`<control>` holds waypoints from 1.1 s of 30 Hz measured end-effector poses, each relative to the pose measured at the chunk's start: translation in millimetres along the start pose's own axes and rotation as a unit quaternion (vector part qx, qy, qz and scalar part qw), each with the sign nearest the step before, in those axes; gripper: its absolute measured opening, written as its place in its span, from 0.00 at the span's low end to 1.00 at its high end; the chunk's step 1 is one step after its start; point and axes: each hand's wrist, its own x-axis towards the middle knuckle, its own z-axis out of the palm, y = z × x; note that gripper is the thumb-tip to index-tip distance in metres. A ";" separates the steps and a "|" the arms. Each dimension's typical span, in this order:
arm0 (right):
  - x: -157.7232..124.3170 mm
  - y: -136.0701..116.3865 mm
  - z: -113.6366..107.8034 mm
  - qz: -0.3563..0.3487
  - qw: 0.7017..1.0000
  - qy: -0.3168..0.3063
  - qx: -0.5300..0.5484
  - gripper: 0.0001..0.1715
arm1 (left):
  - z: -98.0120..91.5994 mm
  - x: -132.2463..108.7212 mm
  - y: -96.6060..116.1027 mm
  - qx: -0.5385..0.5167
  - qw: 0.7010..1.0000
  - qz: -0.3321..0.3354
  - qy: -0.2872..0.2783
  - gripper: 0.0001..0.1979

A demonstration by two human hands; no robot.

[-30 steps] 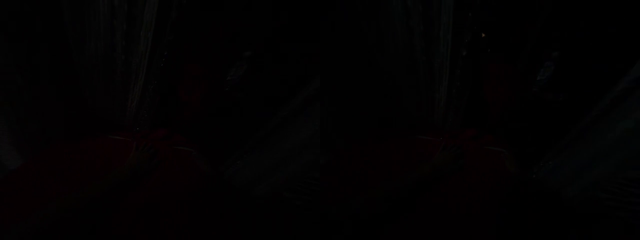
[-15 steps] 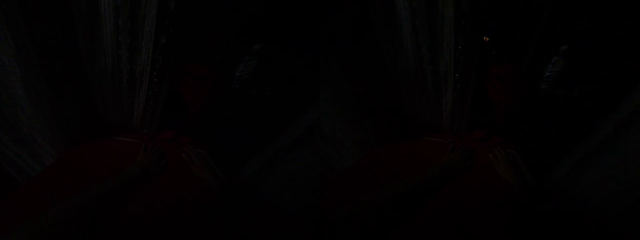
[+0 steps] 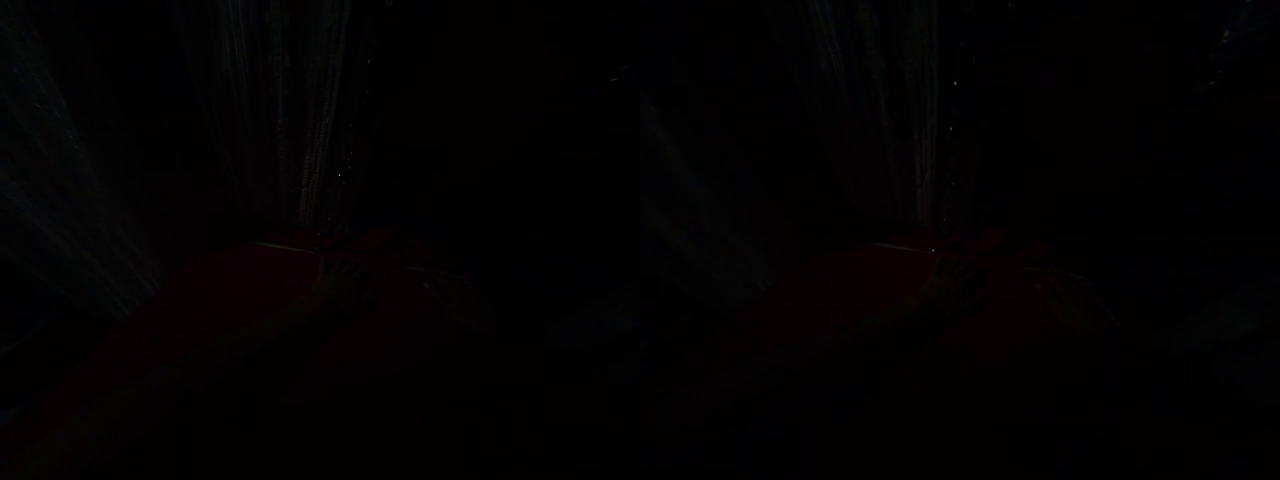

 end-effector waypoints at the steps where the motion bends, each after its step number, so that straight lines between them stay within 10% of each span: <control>1: 0.1 -3.3 -1.0 0.001 1.000 -0.003 -0.001 0.39 | -1.6 -0.6 0.6 -0.001 1.000 -0.001 -0.005 0.35; 15: 9.5 -9.8 -28.9 0.002 0.994 -0.108 0.014 0.28 | -8.4 -1.3 4.4 -0.012 1.000 -0.003 -0.023 0.36; 33: 3.9 -6.7 -7.3 -0.015 0.999 -0.026 0.021 0.40 | -2.4 1.9 2.5 -0.002 1.000 0.000 -0.005 0.36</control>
